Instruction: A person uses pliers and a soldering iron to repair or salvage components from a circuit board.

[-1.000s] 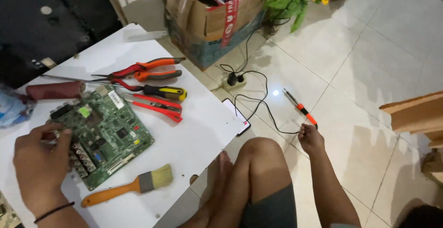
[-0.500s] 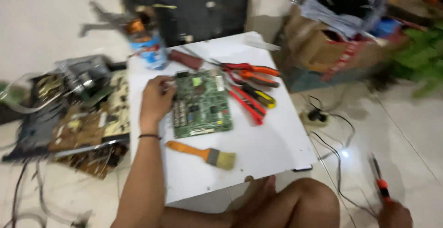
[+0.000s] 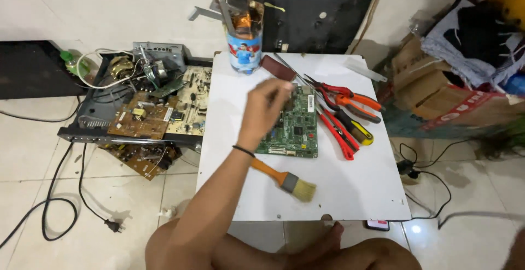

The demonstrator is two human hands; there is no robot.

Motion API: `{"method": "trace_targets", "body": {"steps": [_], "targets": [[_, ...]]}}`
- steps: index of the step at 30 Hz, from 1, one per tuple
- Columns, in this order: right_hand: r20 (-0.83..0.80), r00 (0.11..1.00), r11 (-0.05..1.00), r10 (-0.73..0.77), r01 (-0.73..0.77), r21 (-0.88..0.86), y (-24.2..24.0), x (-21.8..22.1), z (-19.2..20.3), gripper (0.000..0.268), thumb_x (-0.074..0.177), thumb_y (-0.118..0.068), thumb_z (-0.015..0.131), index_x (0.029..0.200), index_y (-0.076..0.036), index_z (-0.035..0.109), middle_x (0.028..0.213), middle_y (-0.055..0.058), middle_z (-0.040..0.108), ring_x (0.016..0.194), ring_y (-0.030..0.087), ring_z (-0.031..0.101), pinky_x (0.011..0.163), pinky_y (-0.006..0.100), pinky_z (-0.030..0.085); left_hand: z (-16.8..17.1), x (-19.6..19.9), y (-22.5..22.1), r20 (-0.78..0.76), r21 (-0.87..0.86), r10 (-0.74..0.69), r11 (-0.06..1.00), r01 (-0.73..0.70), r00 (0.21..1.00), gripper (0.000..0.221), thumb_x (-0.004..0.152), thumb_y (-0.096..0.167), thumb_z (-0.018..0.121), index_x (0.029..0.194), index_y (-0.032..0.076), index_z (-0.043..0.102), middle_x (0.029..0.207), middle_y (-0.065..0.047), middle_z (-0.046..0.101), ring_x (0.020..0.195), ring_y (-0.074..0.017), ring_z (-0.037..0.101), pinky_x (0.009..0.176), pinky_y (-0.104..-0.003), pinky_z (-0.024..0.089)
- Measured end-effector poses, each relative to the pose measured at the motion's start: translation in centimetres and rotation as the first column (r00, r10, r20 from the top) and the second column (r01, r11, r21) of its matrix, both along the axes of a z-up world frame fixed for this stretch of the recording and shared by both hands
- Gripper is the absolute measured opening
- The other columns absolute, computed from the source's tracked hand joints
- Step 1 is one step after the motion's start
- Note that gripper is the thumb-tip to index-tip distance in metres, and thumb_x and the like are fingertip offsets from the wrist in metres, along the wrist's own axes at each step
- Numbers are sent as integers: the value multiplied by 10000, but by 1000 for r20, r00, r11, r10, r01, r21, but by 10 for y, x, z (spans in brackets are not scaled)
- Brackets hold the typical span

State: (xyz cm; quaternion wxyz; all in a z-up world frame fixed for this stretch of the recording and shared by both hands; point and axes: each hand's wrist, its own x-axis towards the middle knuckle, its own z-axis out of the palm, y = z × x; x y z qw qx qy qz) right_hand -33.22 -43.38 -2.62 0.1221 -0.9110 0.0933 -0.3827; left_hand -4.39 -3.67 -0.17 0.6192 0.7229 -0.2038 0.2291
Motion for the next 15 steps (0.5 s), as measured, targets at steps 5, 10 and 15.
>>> {"method": "trace_targets", "body": {"steps": [5, 10, 15], "targets": [[337, 905, 966, 258, -251, -66, 48, 138, 66, 63, 1415, 180, 659, 1467, 209, 640, 1173, 312, 681, 922, 337, 646, 788, 393, 554, 19, -24, -11, 146, 41, -213, 977, 209, 966, 116, 1019, 186, 656, 1015, 123, 754, 780, -78, 718, 715, -266, 709, 653, -360, 588], [325, 878, 861, 352, -167, -481, 140, 223, 71, 297, 1083, -233, 761, 1235, 22, 760, 998, 180, 656, 869, 366, 656, 860, 439, 526, 10, -35, -21, 106, -132, -280, 947, 293, 954, 222, 1055, 210, 624, 1223, 111, 729, 888, -122, 738, 806, -209, 698, 740, -372, 578], [243, 777, 791, 581, -470, -392, 231, 242, 71, 226, 989, -125, 743, 1177, 0, 752, 973, 173, 702, 899, 386, 704, 807, 424, 569, -5, -23, -20, 6, -302, -230, 927, 221, 973, 339, 1084, 223, 579, 1329, 6, 669, 850, -131, 698, 778, -120, 591, 713, -341, 521]]}}
